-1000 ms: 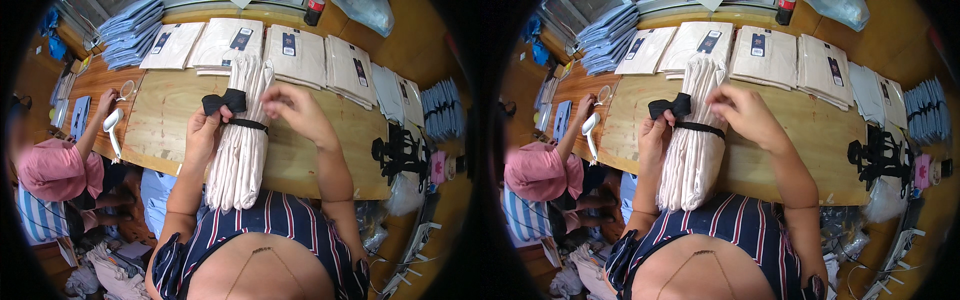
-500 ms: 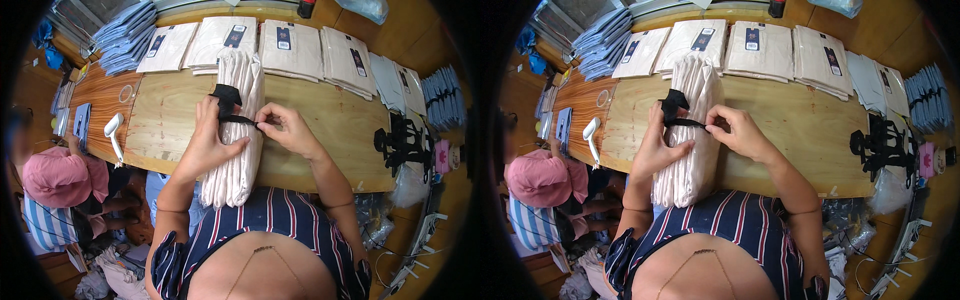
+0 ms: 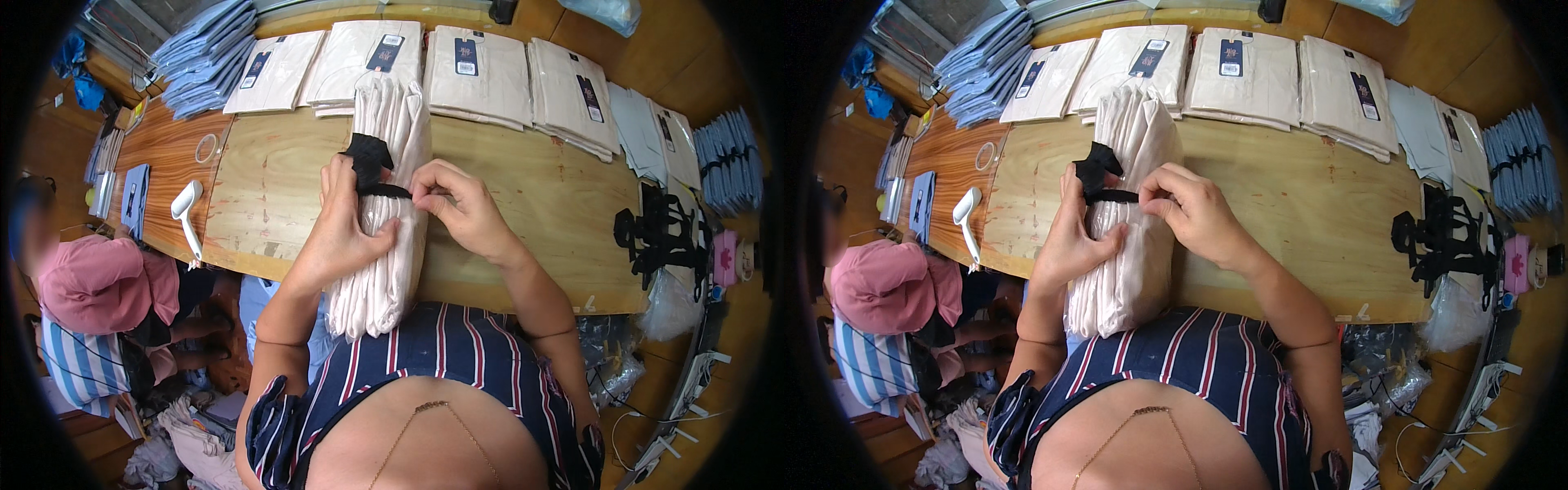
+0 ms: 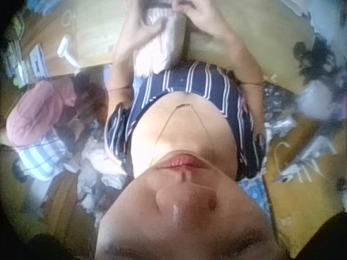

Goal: The person organizes plastic-wrapped shirts on a wooden desk and ties them into small bundles using black ribbons.

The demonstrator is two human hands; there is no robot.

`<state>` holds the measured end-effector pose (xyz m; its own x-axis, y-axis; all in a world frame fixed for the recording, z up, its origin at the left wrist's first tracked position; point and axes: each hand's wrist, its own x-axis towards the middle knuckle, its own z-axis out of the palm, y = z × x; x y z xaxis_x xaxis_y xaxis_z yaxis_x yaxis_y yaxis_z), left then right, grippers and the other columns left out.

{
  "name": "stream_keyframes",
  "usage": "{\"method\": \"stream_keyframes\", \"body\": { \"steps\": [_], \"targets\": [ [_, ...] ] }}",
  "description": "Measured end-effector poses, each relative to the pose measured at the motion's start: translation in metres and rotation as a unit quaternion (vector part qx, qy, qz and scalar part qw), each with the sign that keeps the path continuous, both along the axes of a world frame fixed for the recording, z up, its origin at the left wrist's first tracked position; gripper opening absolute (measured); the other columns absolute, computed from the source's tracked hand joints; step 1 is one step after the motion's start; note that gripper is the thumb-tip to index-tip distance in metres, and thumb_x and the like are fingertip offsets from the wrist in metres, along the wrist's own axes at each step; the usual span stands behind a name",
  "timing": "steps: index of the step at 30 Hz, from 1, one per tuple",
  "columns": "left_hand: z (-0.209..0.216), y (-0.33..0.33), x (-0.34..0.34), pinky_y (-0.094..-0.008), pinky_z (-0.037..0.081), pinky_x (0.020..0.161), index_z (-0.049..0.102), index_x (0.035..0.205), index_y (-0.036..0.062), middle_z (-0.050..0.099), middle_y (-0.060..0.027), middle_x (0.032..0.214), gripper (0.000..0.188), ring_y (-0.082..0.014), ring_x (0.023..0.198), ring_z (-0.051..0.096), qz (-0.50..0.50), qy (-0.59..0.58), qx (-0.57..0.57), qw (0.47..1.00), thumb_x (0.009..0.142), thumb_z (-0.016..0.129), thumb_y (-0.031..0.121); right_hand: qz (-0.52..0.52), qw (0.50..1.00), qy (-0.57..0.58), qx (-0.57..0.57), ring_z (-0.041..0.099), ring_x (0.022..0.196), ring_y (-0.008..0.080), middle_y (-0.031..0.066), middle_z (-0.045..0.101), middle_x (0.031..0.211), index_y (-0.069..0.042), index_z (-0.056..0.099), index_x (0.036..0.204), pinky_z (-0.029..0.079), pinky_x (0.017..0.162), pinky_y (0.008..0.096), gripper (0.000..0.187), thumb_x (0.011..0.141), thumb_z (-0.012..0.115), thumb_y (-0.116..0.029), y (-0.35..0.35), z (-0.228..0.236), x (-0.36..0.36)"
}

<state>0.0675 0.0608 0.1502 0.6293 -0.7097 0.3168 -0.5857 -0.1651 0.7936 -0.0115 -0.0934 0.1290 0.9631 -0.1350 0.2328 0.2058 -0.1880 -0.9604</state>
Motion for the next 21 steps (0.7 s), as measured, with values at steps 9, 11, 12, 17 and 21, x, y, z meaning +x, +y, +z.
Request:
{"method": "stream_keyframes", "body": {
  "steps": [9, 11, 12, 17, 21],
  "targets": [
    [-0.003, 0.002, 0.003, -0.0317, 0.032, 0.081, 0.040, 0.100, -0.0004, 0.039, -0.0141, 0.092, 0.046, -0.0269, 0.087, 0.037, 0.004, 0.214, -0.078, 0.974, 0.062, 0.064, 0.009, -0.093, 0.985, -0.037, -0.140, 0.054, 0.068, 0.0278, 0.0092, 0.053, 0.075, -0.003, 0.052, 0.075, 0.043, 0.060, 0.0335, 0.008, 0.069, 0.058, -0.004, 0.014, 0.009, 0.003],
    [-0.003, 0.000, 0.007, -0.0312, 0.033, 0.078, 0.040, 0.098, 0.0001, 0.040, -0.0130, 0.090, 0.044, -0.0255, 0.085, 0.038, 0.004, 0.151, -0.040, 0.988, 0.064, 0.065, 0.012, -0.095, 0.985, -0.042, -0.137, 0.054, 0.068, 0.0270, 0.0094, 0.053, 0.075, -0.003, 0.053, 0.076, 0.043, 0.060, 0.0328, 0.009, 0.069, 0.058, -0.004, 0.016, 0.008, 0.004],
    [-0.001, -0.002, 0.008, -0.0315, 0.033, 0.078, 0.040, 0.097, 0.0001, 0.040, -0.0129, 0.089, 0.043, -0.0257, 0.085, 0.038, 0.003, 0.104, -0.013, 0.994, 0.064, 0.065, 0.010, -0.097, 0.985, -0.044, -0.136, 0.054, 0.068, 0.0266, 0.0094, 0.053, 0.074, -0.003, 0.053, 0.076, 0.043, 0.060, 0.0324, 0.009, 0.069, 0.058, -0.004, 0.016, 0.007, 0.005],
    [-0.005, -0.001, 0.013, -0.0334, 0.031, 0.077, 0.040, 0.094, 0.0003, 0.040, -0.0128, 0.086, 0.040, -0.0269, 0.083, 0.036, -0.005, 0.031, 0.008, 0.999, 0.061, 0.062, 0.004, -0.060, 0.998, 0.009, 0.020, 0.052, 0.071, 0.0145, 0.0056, 0.052, 0.076, 0.000, 0.054, 0.077, 0.041, 0.063, 0.0261, 0.009, 0.069, 0.057, 0.000, 0.010, -0.005, 0.010],
    [-0.007, -0.001, 0.012, -0.0337, 0.031, 0.077, 0.039, 0.094, 0.0004, 0.040, -0.0128, 0.085, 0.041, -0.0272, 0.083, 0.036, 0.006, 0.031, 0.003, 0.999, 0.059, 0.061, 0.003, -0.045, 0.994, 0.021, -0.097, 0.054, 0.070, 0.0160, 0.0083, 0.054, 0.073, 0.000, 0.055, 0.075, 0.042, 0.064, 0.0264, 0.008, 0.068, 0.057, 0.001, 0.007, 0.005, 0.013]
  ]
}}
